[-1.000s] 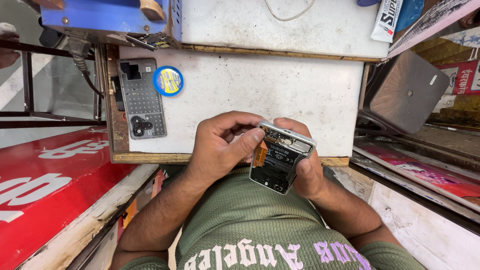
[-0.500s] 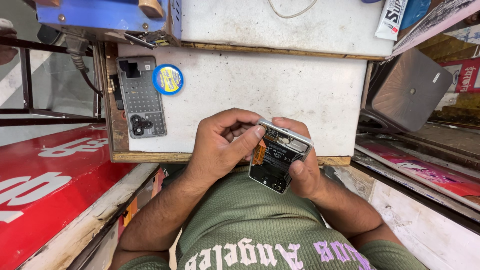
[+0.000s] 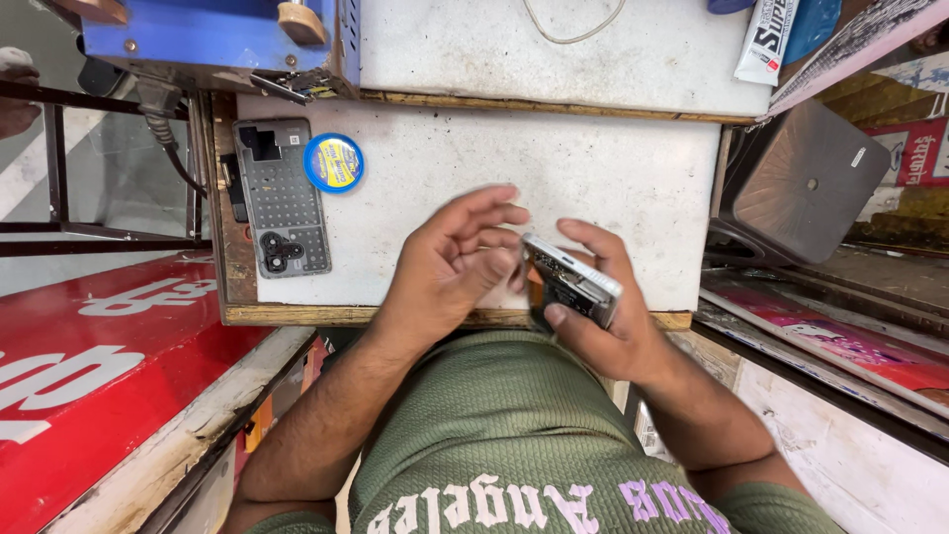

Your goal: The person places a phone into a heated screen separator machine and adjusts it, then removes the phone and peels off the separated back panel. They apply adhesive tape to the panel, position it on the phone body, and use a screwdriver-like prying tool to press and trim along the edges of the assembled phone.

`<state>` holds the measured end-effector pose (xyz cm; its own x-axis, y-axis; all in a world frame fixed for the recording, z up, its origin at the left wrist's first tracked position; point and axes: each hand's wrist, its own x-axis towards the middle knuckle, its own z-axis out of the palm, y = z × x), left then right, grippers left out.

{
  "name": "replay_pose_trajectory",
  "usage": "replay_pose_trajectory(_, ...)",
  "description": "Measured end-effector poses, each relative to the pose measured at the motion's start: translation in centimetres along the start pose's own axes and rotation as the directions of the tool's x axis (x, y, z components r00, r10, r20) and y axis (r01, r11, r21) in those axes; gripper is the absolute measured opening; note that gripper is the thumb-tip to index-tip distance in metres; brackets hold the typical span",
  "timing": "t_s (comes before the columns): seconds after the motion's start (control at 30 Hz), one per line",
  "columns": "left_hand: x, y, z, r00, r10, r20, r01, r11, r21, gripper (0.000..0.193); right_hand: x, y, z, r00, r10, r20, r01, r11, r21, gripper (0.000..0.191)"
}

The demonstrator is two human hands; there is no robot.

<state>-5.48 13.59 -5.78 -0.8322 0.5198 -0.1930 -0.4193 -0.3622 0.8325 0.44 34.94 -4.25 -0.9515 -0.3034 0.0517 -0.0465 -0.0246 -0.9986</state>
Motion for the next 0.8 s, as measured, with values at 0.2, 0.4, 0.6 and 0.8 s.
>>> replay_pose_trajectory(0.2, -1.5, -0.9, 0.5, 0.991, -0.13, 0.032, 0.132, 0.989, -0.065, 0.065, 2.4, -2.2, -1.3, 0.982, -0.133, 0.136, 0.187, 0.542, -0.819, 0.086)
replay_pose_trajectory(0.4, -0.1, -4.0, -0.3, 0.988, -0.12, -0.101, 0.13, 0.987, 0.098, 0.055, 4.3, -0.6, -0.3, 0.985, 0.021, 0.171, 0.154, 0.336, -0.929, 0.092)
replay_pose_trajectory(0.6, 0.6, -5.2, -1.9, 0.979, -0.124, -0.164, 0.146, 0.981, 0.13, 0.05, 4.7, 1.0, -0.4, 0.983, 0.028, 0.181, 0.156, 0.385, -0.91, 0.101)
replay_pose_trajectory(0.8, 0.8, -5.4, -3.1, 0.964, -0.173, -0.201, 0.219, 0.948, 0.23, 0.053, 4.2, 0.9, -2.4, 0.98, 0.082, 0.183, 0.123, 0.476, -0.871, 0.109)
